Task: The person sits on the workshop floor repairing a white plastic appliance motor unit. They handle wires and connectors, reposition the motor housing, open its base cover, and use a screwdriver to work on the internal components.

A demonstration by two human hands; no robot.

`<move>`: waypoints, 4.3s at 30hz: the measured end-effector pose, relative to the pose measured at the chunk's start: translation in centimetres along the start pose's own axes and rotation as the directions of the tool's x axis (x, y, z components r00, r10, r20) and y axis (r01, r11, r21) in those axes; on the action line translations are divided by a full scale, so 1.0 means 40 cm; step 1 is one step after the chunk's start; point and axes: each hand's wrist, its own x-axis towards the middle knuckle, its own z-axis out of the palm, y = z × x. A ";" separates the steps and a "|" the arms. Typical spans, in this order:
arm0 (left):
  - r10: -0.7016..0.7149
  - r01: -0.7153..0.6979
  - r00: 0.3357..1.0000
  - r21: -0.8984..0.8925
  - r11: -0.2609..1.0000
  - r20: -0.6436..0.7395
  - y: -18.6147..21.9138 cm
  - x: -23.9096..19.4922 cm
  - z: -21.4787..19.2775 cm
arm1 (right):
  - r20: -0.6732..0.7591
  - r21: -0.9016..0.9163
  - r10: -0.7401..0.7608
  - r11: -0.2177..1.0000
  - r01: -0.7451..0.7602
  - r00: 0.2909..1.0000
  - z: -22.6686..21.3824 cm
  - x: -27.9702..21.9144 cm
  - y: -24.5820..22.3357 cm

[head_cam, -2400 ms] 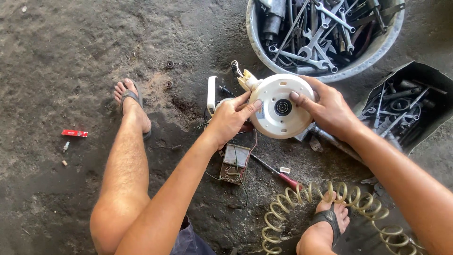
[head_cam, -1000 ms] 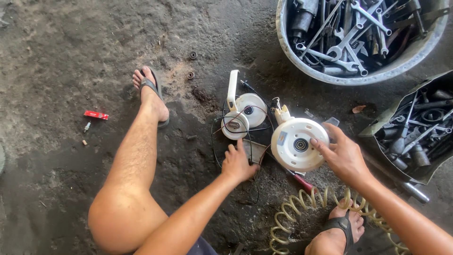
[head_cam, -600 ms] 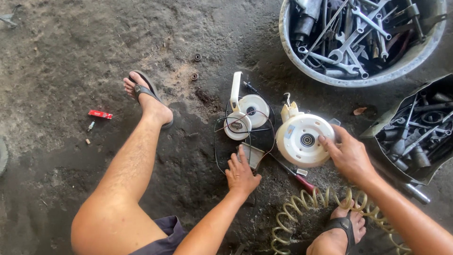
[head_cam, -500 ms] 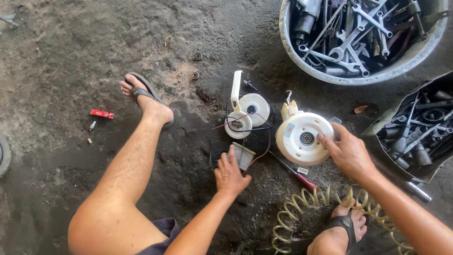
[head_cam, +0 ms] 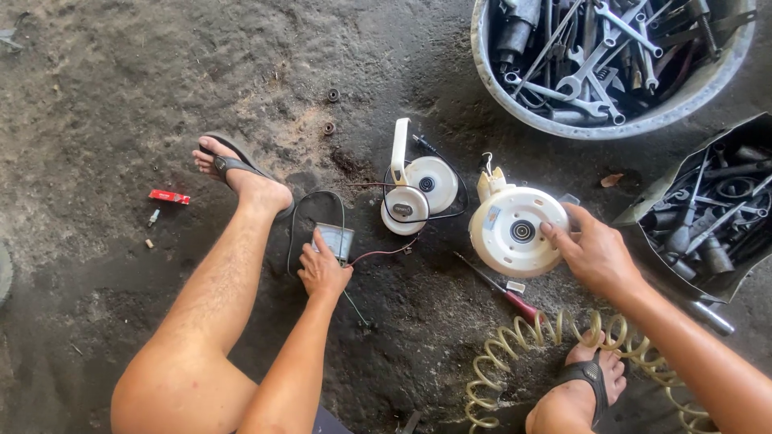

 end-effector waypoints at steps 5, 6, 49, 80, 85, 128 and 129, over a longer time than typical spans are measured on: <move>0.321 -0.293 0.903 0.139 0.946 -0.286 0.106 -0.110 -0.074 | 0.019 -0.019 0.014 1.000 -0.014 1.000 -0.012 -0.020 -0.044; 0.497 -0.486 0.761 0.141 0.862 -0.416 0.132 -0.138 -0.086 | 0.027 -0.035 0.027 0.999 -0.026 0.999 -0.015 -0.027 -0.057; 0.575 -0.724 0.686 -0.339 0.601 -0.446 0.290 -0.037 0.194 | 0.317 -0.357 -0.141 0.898 0.256 0.938 0.272 -0.079 0.330; 0.385 0.441 0.854 -0.880 -0.177 0.350 0.291 -0.021 0.156 | 0.001 0.397 -0.482 0.805 0.442 0.876 0.110 -0.279 0.183; 0.745 0.724 0.622 -0.541 -0.428 0.243 0.313 -0.144 -0.104 | -0.166 0.673 -0.412 0.617 0.409 0.896 0.008 -0.296 0.112; 0.975 -0.960 0.194 -0.227 0.166 -0.107 0.508 -0.403 -0.497 | -0.456 0.500 -0.524 0.518 0.694 0.720 -0.091 -0.304 -0.016; 0.977 -0.959 0.195 -0.225 0.172 -0.085 0.511 -0.405 -0.503 | -0.442 0.467 -0.553 0.530 0.708 0.706 -0.091 -0.300 -0.013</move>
